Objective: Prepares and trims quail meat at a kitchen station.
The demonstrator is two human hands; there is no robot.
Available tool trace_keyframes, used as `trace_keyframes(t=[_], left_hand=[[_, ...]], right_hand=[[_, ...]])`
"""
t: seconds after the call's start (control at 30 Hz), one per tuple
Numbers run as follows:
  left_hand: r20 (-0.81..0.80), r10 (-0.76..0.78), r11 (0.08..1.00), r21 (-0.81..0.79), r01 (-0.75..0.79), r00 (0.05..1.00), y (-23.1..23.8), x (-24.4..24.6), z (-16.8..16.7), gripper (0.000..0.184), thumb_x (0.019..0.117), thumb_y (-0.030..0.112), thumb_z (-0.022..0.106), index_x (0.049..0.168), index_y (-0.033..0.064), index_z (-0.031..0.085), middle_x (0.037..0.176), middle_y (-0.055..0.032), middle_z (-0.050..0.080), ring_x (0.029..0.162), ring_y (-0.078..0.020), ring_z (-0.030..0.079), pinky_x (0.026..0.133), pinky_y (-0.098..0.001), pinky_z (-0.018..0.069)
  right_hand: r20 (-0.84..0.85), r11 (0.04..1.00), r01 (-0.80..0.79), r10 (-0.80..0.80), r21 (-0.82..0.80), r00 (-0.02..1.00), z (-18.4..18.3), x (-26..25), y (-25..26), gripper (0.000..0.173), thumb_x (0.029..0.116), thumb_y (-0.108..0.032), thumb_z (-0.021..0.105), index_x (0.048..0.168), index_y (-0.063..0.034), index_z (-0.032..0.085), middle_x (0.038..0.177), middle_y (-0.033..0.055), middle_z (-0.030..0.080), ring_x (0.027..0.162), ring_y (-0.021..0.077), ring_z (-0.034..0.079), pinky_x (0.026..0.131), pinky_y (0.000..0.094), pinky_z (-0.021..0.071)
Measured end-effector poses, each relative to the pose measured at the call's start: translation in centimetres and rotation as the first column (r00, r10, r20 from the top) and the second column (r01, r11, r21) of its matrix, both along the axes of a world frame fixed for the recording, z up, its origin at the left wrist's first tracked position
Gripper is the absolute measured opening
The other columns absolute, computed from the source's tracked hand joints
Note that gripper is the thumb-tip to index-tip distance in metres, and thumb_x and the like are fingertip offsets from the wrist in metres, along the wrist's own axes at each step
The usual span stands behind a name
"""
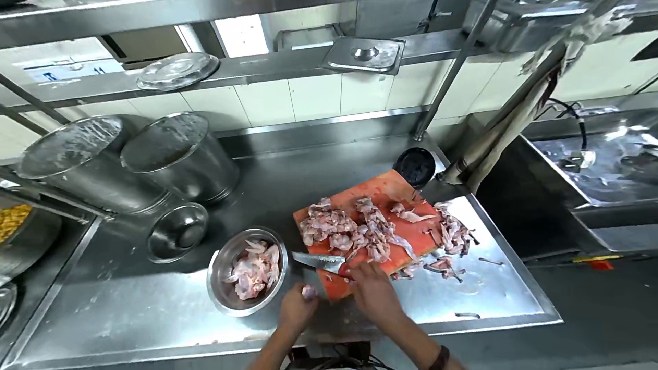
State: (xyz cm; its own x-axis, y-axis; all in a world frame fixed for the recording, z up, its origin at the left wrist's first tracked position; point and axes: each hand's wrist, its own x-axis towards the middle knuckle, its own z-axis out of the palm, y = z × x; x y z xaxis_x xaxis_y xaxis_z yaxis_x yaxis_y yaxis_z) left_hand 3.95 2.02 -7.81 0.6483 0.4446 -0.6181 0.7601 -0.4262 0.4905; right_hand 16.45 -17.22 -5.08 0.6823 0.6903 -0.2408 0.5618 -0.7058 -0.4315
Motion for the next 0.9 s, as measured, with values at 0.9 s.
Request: trace_keyframes(t=[0.9], left_hand=[[-0.522, -0.050, 0.893, 0.358, 0.272, 0.852, -4.9, 7.4, 1.8, 0.032, 0.0904, 0.030, 0.063, 0.115, 0.0116, 0.070, 0.119, -0.0128, 0.072, 0.111, -0.0331, 0.069, 0.086, -0.0577, 0.0570]], right_hand=[[-0.397, 0.950, -0.009, -0.122, -0.313, 0.910, 2.9, -3.3, -4.2, 0.038, 0.1069, -0.024, 0.043, 0.140, -0.0063, 0.044, 0.118, 0.0198, 0.066, 0.102, 0.0373, 0.071, 0.084, 0.0528, 0.0593]])
